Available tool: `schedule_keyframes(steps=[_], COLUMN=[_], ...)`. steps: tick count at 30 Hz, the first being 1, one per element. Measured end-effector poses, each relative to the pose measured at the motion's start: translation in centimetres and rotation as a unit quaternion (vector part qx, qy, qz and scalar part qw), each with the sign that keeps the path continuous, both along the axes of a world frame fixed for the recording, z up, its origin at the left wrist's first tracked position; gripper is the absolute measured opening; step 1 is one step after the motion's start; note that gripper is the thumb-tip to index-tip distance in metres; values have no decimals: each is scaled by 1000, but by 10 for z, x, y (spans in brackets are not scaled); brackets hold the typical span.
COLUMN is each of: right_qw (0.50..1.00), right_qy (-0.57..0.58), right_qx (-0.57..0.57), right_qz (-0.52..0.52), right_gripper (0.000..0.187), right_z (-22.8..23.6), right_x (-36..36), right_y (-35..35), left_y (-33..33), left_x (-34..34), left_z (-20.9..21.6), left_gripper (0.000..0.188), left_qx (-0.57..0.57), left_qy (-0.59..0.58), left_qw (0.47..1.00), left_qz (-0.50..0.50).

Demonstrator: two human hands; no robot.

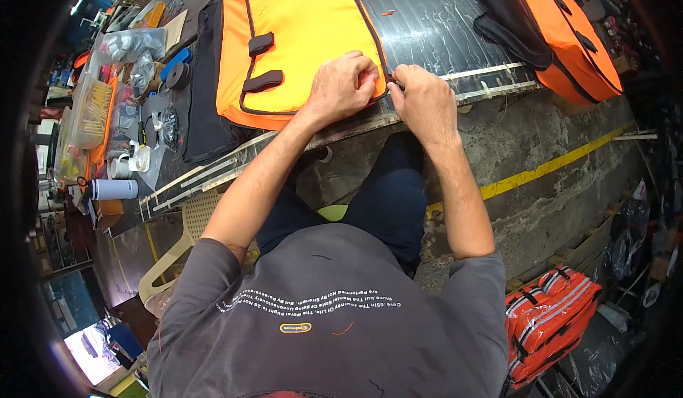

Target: Trimming loose threads from manufactured orange bags using thread snips.

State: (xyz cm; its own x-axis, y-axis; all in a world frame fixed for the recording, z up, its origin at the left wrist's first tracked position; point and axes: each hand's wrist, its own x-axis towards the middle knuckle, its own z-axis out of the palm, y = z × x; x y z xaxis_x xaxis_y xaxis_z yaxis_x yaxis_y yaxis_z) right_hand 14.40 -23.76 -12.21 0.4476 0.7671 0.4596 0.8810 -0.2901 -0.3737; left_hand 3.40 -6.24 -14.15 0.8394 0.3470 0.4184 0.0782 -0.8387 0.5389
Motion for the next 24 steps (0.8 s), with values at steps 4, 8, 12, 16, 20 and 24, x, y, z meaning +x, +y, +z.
schedule_keyframes(steps=[4,8,12,16,20,24], right_qw=[999,997,995,995,999,999], right_qy=[-11,-30,-46,-53,-35,-44], right_qx=[-28,-67,-84,-82,-36,-7], right_qz=[13,24,15,18,-1,-5], right_gripper=[15,15,18,17,18,19], right_z=[11,18,14,12,16,15], right_x=[5,9,9,10,10,19], right_y=[5,12,14,9,6,12], left_y=[2,2,1,5,29,34], left_x=[3,4,5,7,20,31], left_z=[0,1,2,-1,-5,-3], left_gripper=[15,15,15,15,20,23], left_qx=[-13,-25,-29,-110,-115,-25], left_qy=[3,11,11,-14,-97,2], left_qw=[1000,1000,999,994,985,999], left_qz=[-5,-2,-11,2,85,39])
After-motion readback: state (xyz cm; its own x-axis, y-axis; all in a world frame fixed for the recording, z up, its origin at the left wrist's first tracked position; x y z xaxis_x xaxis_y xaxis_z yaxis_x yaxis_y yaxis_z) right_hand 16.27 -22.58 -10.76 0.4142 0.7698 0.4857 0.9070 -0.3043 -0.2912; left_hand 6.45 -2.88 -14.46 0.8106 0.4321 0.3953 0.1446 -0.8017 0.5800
